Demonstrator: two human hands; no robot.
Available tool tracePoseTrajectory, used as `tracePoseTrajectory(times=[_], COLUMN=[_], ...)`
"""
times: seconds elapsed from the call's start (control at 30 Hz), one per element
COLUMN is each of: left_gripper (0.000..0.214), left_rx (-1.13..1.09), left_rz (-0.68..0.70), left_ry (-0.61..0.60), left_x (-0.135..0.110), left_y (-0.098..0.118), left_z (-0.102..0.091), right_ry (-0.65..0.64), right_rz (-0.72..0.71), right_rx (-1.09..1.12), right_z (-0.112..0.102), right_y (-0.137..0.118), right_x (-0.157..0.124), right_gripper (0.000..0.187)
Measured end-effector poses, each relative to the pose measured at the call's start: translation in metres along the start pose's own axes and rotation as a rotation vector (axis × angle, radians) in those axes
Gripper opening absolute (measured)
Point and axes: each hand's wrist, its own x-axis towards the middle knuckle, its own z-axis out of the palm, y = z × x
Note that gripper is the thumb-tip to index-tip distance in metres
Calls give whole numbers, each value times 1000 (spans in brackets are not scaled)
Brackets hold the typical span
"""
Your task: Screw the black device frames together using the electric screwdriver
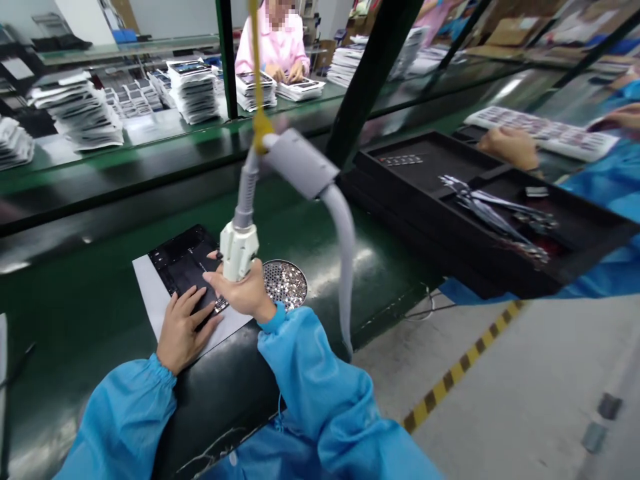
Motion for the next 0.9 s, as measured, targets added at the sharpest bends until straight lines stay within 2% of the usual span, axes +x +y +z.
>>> tracePoseTrajectory(times=[0.1, 0.2, 0.47, 0.63, 0.9], left_gripper=[32, 32, 29, 30, 32], left_rx=[-8, -29, -52, -68, -70], left_rz=[-11, -29, -52, -48, -41], left_ry=[-44, -78, -123, -114, -106], left_x=[-1, 0, 0, -1, -2], left_y=[1, 2, 5, 5, 5], left_z=[-2, -3, -5, -3, -2], right_ry=[-51, -70, -86, -149, -186], right_rz=[31, 59, 47, 51, 45], right_rx=[5, 35, -52, -35, -22], right_z=[16, 23, 21, 23, 21], right_y=[8, 17, 24, 25, 26], right_x=[-6, -9, -13, -17, -19], right_gripper=[24, 30, 24, 36, 39])
